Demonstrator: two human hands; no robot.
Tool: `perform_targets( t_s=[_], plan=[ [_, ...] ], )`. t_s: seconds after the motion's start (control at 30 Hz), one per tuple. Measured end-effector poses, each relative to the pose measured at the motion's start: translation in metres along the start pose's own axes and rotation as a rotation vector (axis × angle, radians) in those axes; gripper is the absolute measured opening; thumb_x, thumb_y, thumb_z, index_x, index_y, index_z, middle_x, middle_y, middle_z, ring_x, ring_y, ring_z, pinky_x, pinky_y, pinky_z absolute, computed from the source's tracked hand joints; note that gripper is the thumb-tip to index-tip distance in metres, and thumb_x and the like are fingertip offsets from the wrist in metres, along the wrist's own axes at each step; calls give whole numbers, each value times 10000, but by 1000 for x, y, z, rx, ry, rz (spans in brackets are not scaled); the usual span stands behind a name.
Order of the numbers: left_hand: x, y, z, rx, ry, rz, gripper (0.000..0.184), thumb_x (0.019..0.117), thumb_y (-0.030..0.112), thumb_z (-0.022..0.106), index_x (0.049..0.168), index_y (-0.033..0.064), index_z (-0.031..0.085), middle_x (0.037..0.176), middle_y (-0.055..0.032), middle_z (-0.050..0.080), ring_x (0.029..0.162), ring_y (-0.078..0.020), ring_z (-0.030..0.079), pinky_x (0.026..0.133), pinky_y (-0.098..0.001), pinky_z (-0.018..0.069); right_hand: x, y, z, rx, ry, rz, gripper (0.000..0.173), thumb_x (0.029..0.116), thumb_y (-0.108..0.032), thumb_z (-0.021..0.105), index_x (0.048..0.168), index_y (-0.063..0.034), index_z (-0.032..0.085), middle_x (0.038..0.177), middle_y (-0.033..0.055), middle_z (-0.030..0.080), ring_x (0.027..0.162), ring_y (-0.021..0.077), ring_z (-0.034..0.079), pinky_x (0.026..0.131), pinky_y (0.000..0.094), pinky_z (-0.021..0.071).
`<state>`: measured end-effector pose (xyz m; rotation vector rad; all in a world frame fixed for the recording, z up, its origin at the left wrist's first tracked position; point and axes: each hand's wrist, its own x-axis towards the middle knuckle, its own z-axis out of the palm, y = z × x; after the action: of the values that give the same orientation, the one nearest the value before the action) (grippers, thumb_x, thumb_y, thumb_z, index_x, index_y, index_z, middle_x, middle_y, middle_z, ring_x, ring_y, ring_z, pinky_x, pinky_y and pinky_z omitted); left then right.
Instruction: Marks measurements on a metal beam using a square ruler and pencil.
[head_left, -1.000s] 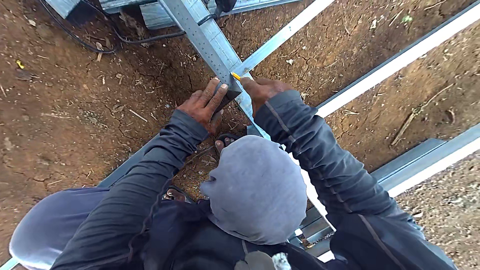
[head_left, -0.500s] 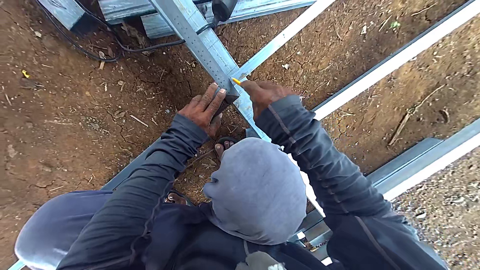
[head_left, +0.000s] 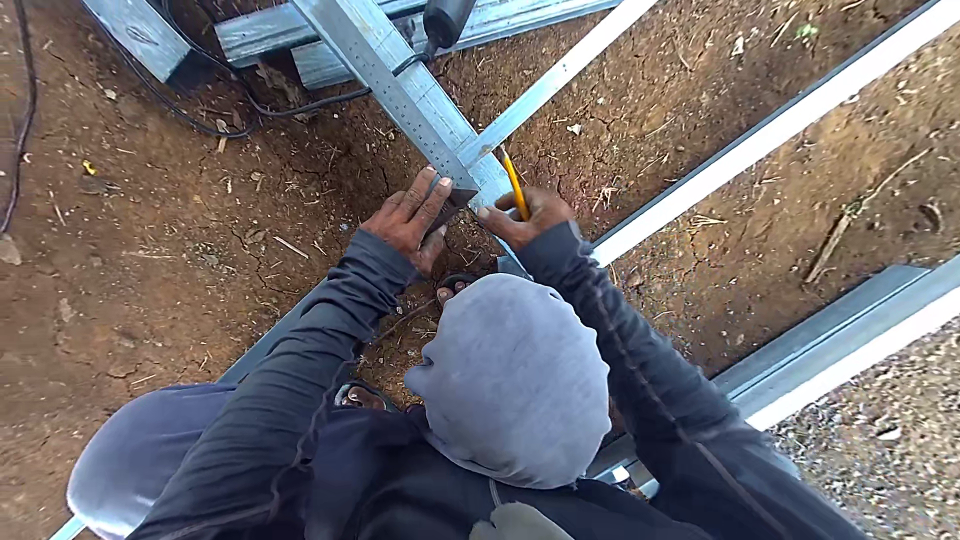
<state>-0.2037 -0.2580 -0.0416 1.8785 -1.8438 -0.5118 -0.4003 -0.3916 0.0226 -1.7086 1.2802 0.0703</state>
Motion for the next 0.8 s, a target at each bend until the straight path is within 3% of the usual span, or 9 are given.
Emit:
perform_targets(
  t_s=[0.07, 0.17, 0.3, 0.4, 0.47, 0.53, 0.6, 0.73, 0.8],
  plan=[
    [2, 1, -2, -18, -11, 0, 634, 990, 275, 623, 1577, 124, 436, 1625, -198, 401, 1343, -389, 574, 1090, -502, 493, 15, 4, 22, 268, -21, 1, 412, 945, -377, 750, 1189, -48, 703, 907, 67, 739, 672, 127, 658, 657, 360, 583],
    [3, 1, -16, -185, -89, -90, 719, 952, 261, 710, 1572, 68, 400, 1605, -200, 426, 1390, -367, 537, 1136, -512, 464, 28, 2, 48, 572, -59, 23, 283, 950, -288, 764, 1066, -39, 696, 727, 38, 654, 470, 81, 504, 443, 271, 466],
    [-10, -28, -47, -483, -280, -414, 950, 876, 492, 721, 1612, 96, 268, 1427, -149, 611, 1220, -250, 666, 1025, -481, 564, 25, 9, 48, 720, -61, -7, 216, 955, -179, 749, 1089, -42, 649, 685, 21, 602, 451, 76, 477, 415, 245, 446],
    [-37, -49, -58, -622, -423, -608, 784, 887, 425, 721, 1520, 64, 430, 1138, -170, 722, 936, -229, 721, 863, -456, 597, 13, 30, 43, 688, -26, -48, 229, 966, -209, 735, 1095, -40, 649, 680, 14, 613, 468, 76, 508, 447, 254, 482],
    [-46, -48, -60, -671, -429, -673, 559, 946, 386, 698, 1360, 25, 595, 981, -125, 735, 782, -169, 712, 766, -391, 617, 4, 44, 49, 719, -10, -83, 203, 960, -201, 734, 1051, -42, 646, 655, -5, 601, 455, 71, 502, 442, 259, 485],
    [-51, -45, -54, -643, -378, -662, 533, 925, 439, 693, 1273, 38, 651, 892, -70, 727, 694, -116, 689, 689, -346, 616, -7, 53, 52, 785, -6, -79, 176, 956, -171, 739, 1040, -44, 652, 651, -19, 606, 457, 52, 496, 443, 239, 473],
    [-51, -37, -52, -557, -343, -619, 550, 927, 443, 684, 1299, 39, 646, 943, -90, 734, 744, -130, 696, 739, -373, 609, -12, 57, 50, 828, 15, -81, 145, 954, -138, 737, 1033, -40, 665, 644, -26, 616, 451, 35, 493, 433, 220, 464],
    [-60, -22, -44, -310, -304, -593, 665, 927, 474, 717, 1397, 20, 591, 1151, -233, 719, 1017, -341, 724, 951, -572, 552, -13, 58, 52, 887, 31, -84, 122, 954, -121, 733, 1009, -30, 672, 629, -17, 620, 435, 43, 493, 416, 225, 461],
    [-65, -16, -33, -214, -247, -564, 713, 895, 494, 739, 1381, -5, 589, 1174, -262, 700, 1055, -387, 706, 961, -602, 536, -11, 56, 52, 912, 4, -66, 128, 961, -128, 728, 1012, -29, 667, 630, -6, 621, 431, 54, 502, 418, 232, 474]
  ],
)
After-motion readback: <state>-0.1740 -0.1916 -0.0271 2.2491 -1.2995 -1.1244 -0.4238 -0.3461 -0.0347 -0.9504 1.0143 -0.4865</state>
